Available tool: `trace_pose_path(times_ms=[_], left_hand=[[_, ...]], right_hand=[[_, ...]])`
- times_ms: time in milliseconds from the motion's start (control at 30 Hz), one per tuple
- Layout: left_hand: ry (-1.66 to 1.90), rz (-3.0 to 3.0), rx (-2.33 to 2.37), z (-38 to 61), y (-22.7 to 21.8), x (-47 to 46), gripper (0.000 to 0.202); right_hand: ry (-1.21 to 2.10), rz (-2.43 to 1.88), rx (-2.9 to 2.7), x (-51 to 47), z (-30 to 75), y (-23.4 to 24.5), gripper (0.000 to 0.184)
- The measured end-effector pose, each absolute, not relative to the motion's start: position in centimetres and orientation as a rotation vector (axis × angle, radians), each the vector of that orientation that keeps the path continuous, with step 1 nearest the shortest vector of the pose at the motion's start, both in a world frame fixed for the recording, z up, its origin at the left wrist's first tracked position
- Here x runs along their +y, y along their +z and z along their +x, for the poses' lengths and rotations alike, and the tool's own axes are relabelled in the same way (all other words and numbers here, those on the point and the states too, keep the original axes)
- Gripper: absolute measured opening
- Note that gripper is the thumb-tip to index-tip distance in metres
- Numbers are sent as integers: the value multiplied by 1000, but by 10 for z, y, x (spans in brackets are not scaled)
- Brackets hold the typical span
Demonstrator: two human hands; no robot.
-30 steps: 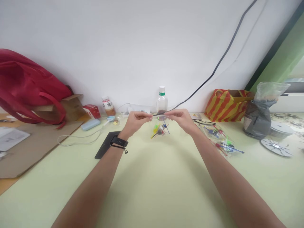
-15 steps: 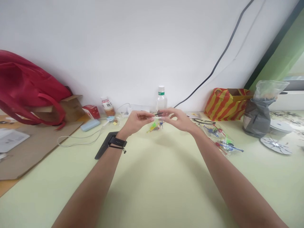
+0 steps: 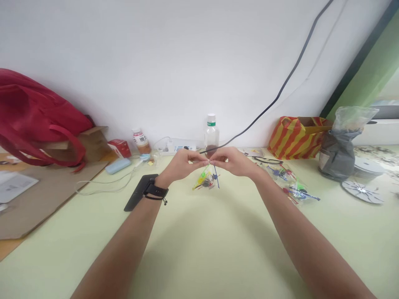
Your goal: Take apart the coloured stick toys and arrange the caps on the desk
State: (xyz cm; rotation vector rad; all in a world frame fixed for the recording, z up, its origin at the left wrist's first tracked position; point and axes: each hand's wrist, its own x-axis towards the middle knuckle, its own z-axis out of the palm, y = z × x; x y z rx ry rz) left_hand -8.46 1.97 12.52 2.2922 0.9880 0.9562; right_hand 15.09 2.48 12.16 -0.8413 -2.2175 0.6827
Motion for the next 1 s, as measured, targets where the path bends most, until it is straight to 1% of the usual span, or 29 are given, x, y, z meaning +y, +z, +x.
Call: trace_pose_path(times_ms=[100,167,233,300,333,433,467,533,667,800,867,933,1000], left_hand=[[885,2379,1033,-86,125,18,31],[852,2494,1077,-84,122,18,31],[827,2633,1199,-81,114,19,31],[763,2764,1396,-74,101,20,29],[688,2824,1473,-69,92,20,27],[367,2938,1538,-54,61,18,19],[286,2947,1540,-49,51,17,20],[261,2942,1543,-41,36,14,25],[277,2931,1548,-36,24,10,26],[324,2872,1567,-38,21,10,28],[341,2836,1573,-39,19,10,29],[343,2819,1571,-38,17,11,29],[347,2809,1568,-38,16,11,28]], right_hand=[[685,-970,-2325,19,161,133,23],[646,-1117,-2407,13,171,143,18],[543,-1375,-2458,7,181,152,11],[369,-1697,-2452,1,190,158,5],[284,-1844,-2447,-2,192,160,6],[187,-2113,-2530,-10,190,161,21],[196,-2143,-2573,-12,187,161,25],[165,-2146,-2603,-17,180,163,30],[5,-2188,-2450,-24,174,171,30],[181,-2212,-2413,-18,189,170,26],[287,-2179,-2421,-5,204,160,28],[417,-2158,-2435,12,220,145,38],[478,-2091,-2448,29,235,126,48]])
